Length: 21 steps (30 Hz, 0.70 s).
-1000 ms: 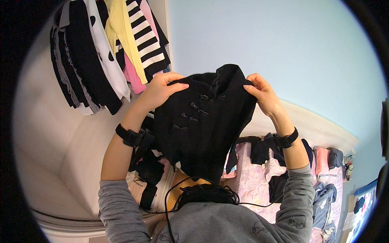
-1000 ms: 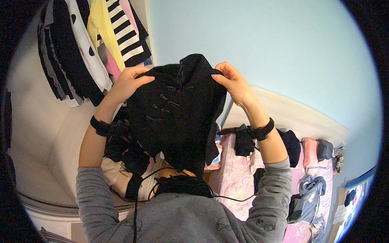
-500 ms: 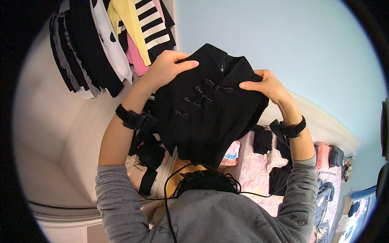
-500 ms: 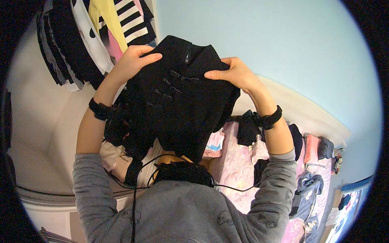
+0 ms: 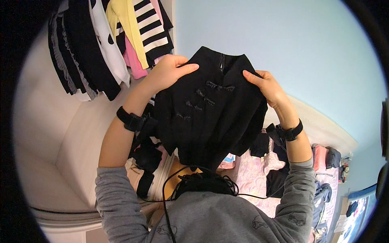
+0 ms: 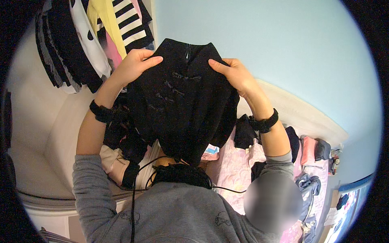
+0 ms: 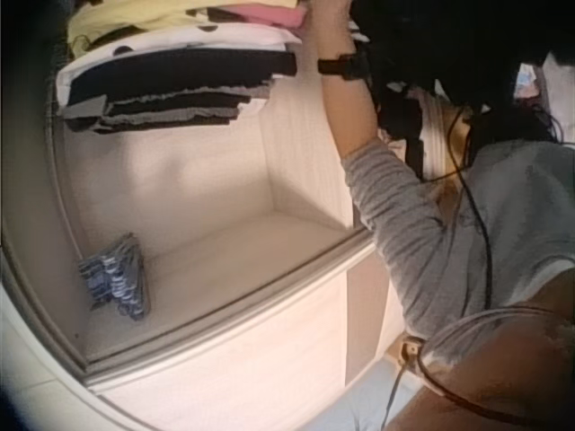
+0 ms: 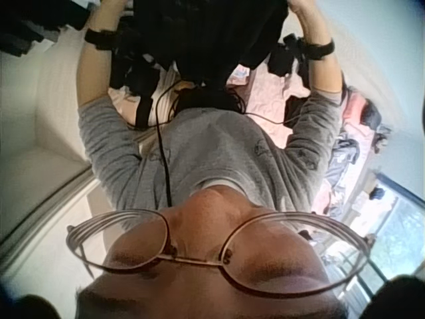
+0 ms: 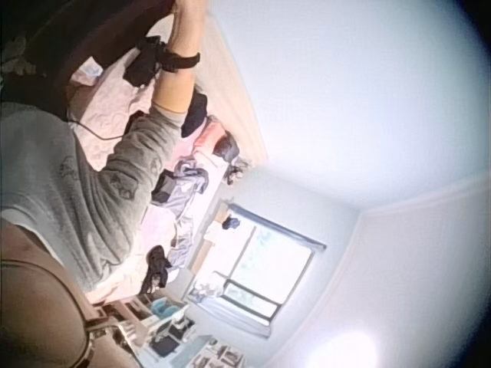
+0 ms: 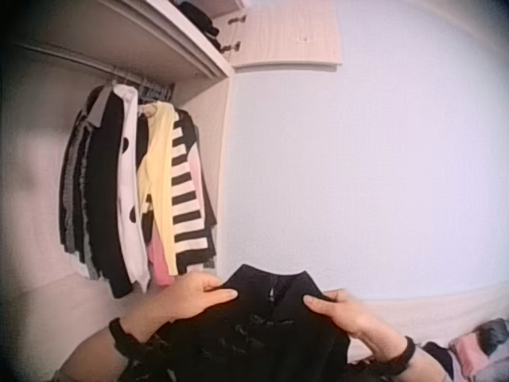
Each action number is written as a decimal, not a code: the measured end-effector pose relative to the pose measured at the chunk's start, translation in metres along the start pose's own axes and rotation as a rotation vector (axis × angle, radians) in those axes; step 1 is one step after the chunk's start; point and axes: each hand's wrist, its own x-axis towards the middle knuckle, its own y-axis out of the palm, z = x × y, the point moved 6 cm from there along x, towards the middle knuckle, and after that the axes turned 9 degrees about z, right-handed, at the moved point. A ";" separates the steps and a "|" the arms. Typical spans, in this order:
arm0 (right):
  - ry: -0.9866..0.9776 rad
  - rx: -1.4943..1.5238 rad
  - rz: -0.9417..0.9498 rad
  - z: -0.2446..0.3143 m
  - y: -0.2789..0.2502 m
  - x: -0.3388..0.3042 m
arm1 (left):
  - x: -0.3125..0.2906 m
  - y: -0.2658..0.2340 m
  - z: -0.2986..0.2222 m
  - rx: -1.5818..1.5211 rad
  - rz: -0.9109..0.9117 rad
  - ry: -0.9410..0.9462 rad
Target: The person folds a black long-sleeved top and a pair of black pants on a bed. They smooth and align the garments, fold them into compact rectangles, and place them with other folded clothes.
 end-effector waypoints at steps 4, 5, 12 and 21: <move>0.018 0.010 -0.021 0.000 0.002 0.004 | 0.002 -0.001 0.007 0.059 -0.017 -0.015; 0.017 0.007 -0.015 0.000 0.002 0.005 | 0.002 -0.002 0.008 0.044 -0.019 -0.016; -0.001 0.015 0.007 -0.003 0.003 0.006 | 0.002 -0.004 0.019 0.058 0.048 -0.107; -0.048 -0.019 0.057 -0.002 0.003 0.010 | 0.000 -0.004 0.012 -0.014 0.024 -0.015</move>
